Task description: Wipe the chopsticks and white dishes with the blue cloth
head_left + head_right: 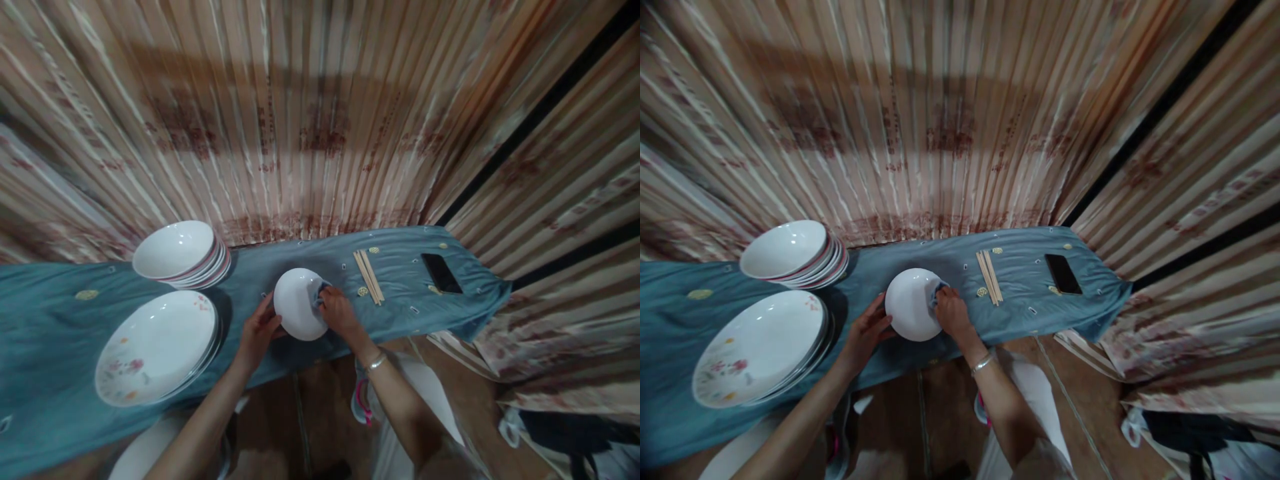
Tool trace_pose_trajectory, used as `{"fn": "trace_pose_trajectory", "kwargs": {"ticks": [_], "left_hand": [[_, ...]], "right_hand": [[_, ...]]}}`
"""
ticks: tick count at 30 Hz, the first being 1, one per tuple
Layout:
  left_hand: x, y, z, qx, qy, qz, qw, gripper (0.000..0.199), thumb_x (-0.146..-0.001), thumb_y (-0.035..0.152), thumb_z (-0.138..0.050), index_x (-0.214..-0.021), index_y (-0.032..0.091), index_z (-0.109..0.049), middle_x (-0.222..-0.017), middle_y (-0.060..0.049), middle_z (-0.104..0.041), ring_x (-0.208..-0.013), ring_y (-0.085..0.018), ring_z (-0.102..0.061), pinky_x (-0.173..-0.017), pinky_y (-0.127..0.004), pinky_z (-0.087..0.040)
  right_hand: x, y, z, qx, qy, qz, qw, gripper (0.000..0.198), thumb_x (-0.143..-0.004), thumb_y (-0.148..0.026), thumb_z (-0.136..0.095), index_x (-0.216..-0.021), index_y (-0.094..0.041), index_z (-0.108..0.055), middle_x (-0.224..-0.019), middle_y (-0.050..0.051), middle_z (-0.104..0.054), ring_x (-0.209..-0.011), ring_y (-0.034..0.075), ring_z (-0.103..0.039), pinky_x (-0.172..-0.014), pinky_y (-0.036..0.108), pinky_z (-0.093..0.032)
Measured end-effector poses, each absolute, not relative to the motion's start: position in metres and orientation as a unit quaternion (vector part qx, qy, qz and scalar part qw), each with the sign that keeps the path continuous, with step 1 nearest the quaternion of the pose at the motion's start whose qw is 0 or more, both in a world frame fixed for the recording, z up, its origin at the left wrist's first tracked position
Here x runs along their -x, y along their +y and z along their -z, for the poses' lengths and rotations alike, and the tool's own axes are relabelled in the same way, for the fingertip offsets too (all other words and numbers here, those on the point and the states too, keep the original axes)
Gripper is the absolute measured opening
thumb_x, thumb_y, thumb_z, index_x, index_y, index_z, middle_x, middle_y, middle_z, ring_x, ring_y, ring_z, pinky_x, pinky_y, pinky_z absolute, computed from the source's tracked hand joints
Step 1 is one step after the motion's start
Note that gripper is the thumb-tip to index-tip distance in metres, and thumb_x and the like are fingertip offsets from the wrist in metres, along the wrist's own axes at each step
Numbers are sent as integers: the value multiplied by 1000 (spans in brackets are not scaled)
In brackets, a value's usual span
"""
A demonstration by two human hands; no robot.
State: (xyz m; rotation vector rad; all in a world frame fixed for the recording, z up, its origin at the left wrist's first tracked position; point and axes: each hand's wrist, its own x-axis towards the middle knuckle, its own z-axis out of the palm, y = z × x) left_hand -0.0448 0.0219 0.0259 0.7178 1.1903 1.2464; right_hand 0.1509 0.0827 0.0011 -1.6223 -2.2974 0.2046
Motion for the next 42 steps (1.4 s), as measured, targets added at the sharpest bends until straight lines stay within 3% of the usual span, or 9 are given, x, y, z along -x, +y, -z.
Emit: {"fn": "trace_pose_trajectory", "kwargs": {"ticks": [5, 11, 20, 29, 34, 42], "left_hand": [[44, 23, -29, -301, 503, -537, 607, 93, -56, 33, -81, -139, 18, -44, -103, -11, -69, -91, -28, -64, -66, -37, -58], [42, 21, -32, -299, 507, -537, 604, 91, -57, 31, -79, -139, 15, -44, -97, -9, -69, -88, -26, -64, -64, -36, -58], [46, 20, -25, -271, 500, -550, 612, 82, -56, 30, -81, -132, 20, -53, -101, -8, -70, -86, -23, -65, -64, -33, -57], [54, 20, -20, -265, 490, -547, 625, 89, -55, 26, -83, -136, 20, -49, -97, -8, -71, -74, -19, -65, -61, -30, -56], [54, 22, -31, -283, 504, -543, 610, 86, -58, 28, -81, -137, 18, -47, -92, -6, -71, -72, -18, -66, -60, -28, -55], [58, 32, -32, -287, 519, -543, 595, 79, -59, 27, -80, -133, 19, -52, -92, -6, -72, -74, -18, -67, -60, -27, -54]], "right_hand": [[-131, 107, 3, 563, -793, -48, 229, 21, -84, -6, -46, -93, -16, -62, -104, 14, -64, -97, 21, -56, -92, 35, -46], [-104, 112, -5, 514, -795, -139, 291, 30, -85, -12, -45, -111, -10, -58, -119, 17, -57, -114, 24, -51, -103, 39, -40], [-82, 89, -9, 379, -795, -326, 345, 30, -81, -9, -45, -106, -19, -61, -116, 6, -62, -111, 17, -56, -101, 33, -41], [-102, 68, -12, 357, -786, -412, 293, 23, -77, -11, -48, -90, -19, -65, -93, 0, -67, -84, 13, -62, -77, 23, -48], [-119, 59, -14, 348, -797, -421, 256, 24, -73, -5, -48, -82, -18, -65, -87, -1, -67, -80, 12, -61, -74, 21, -46], [-145, 59, -9, 419, -844, -283, 178, 17, -78, -7, -51, -77, -18, -65, -86, 4, -69, -84, 16, -63, -80, 25, -46]]}}
